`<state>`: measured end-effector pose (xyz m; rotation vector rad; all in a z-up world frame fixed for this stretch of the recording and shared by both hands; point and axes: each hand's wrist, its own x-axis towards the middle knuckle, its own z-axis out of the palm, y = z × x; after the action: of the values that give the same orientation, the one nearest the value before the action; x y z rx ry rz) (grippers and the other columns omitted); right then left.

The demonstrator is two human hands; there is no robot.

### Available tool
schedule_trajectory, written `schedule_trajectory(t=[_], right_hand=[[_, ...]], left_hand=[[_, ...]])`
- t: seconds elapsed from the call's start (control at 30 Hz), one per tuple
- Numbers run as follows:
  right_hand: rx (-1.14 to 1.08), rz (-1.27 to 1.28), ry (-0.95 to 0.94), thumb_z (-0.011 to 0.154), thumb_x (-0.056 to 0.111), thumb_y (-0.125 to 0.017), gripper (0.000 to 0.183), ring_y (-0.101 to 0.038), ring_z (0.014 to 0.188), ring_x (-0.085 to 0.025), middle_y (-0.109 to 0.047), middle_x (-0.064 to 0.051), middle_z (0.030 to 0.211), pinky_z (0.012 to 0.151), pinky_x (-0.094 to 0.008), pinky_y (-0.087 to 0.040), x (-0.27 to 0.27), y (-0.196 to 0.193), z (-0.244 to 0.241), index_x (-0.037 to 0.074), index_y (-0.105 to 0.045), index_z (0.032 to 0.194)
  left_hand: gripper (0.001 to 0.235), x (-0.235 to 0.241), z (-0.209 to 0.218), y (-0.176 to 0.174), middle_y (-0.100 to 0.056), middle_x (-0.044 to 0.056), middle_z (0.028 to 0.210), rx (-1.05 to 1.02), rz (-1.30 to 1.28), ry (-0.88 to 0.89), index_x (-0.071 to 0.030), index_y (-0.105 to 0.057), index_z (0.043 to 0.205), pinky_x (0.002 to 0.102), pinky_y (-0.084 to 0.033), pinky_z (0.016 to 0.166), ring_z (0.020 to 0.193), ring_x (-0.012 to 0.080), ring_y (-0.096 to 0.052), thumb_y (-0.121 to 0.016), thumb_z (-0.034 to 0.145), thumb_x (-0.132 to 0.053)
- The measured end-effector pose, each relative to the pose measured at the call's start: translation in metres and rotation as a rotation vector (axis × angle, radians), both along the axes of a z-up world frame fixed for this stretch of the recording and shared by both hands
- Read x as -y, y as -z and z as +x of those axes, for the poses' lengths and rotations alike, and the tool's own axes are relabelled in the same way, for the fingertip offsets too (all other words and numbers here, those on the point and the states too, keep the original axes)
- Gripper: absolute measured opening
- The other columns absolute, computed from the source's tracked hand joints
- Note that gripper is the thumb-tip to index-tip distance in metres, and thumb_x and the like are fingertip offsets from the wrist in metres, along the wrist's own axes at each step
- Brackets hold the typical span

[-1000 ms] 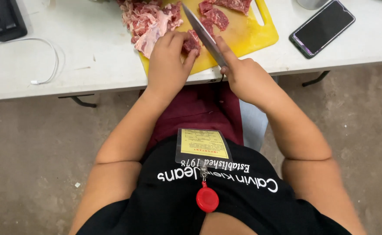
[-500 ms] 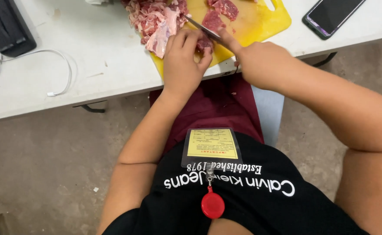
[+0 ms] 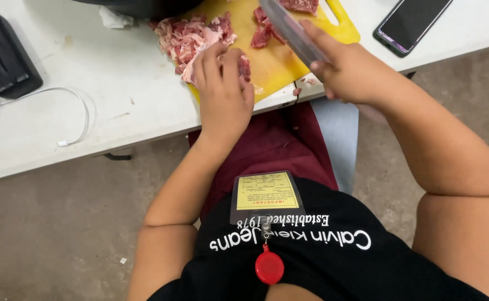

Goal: The person cuts raw meat into smaller pieces on a yellow cutting board using a knife. The meat is placed on a white countertop alongside a smartphone and a bowl containing additional meat.

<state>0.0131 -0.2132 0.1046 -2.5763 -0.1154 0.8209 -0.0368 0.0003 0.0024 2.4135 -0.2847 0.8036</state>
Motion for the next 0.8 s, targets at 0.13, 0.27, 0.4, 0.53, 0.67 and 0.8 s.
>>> schedule_trajectory(t=[0.13,0.27,0.4,0.53,0.67,0.8], right_hand=[[0.010,0.504,0.044,0.107,0.010,-0.042,0.066,-0.052,0.052,-0.019,-0.054,-0.013,0.077,0.043,-0.028,-0.039,0.031,0.029,0.010,0.025,-0.025,0.169],[-0.076,1.061,0.084,0.103,0.030,-0.058,0.073,-0.047,0.044,-0.017,-0.056,-0.015,0.085,0.037,-0.023,-0.035,0.057,0.085,0.038,0.022,-0.026,0.169],[-0.126,1.381,0.243,0.099,0.027,-0.070,0.084,-0.056,0.045,-0.016,-0.063,-0.014,0.079,0.036,-0.020,-0.035,0.074,0.113,0.051,0.023,-0.026,0.170],[-0.114,1.462,0.292,0.100,0.027,-0.070,0.081,-0.048,0.043,-0.016,-0.051,-0.013,0.067,0.038,-0.026,-0.040,0.080,0.120,0.049,0.022,-0.027,0.169],[-0.073,1.495,0.208,0.105,0.026,-0.068,0.077,-0.050,0.044,-0.017,-0.056,-0.017,0.072,0.040,-0.027,-0.041,0.086,0.127,0.046,0.022,-0.027,0.170],[-0.013,1.530,0.195,0.108,0.026,-0.067,0.073,-0.052,0.046,-0.018,-0.055,-0.015,0.071,0.040,-0.027,-0.038,0.092,0.140,0.044,0.024,-0.028,0.170]], left_hand=[[0.050,0.009,0.051,-0.007,-0.047,0.023,0.132,-0.072,0.002,0.262,0.001,-0.051,0.132,0.055,-0.042,0.111,0.122,0.0429,-0.048,-0.062,0.083,0.006],[0.070,0.026,0.104,-0.017,-0.023,0.025,0.157,-0.597,0.213,0.331,-0.016,-0.035,0.153,0.060,-0.039,0.109,0.138,0.0491,-0.030,-0.059,0.090,0.001],[0.061,0.036,0.123,-0.036,-0.004,0.025,0.167,-0.926,0.476,0.367,-0.037,-0.043,0.152,0.077,-0.011,0.115,0.148,0.0515,-0.007,-0.044,0.097,-0.010],[0.060,0.048,0.125,-0.031,-0.013,0.023,0.164,-0.918,0.435,0.311,-0.032,-0.048,0.147,0.070,-0.026,0.111,0.142,0.0531,-0.022,-0.033,0.096,-0.005],[0.020,0.049,0.155,0.023,-0.048,0.024,0.117,-0.575,0.337,0.373,-0.011,-0.060,0.108,0.054,-0.045,0.074,0.095,0.0479,-0.053,-0.051,0.090,-0.011],[0.038,0.044,0.163,0.034,-0.059,0.029,0.104,-0.557,0.436,0.391,-0.006,-0.059,0.119,0.057,-0.045,0.056,0.077,0.0497,-0.060,-0.056,0.082,0.002]])
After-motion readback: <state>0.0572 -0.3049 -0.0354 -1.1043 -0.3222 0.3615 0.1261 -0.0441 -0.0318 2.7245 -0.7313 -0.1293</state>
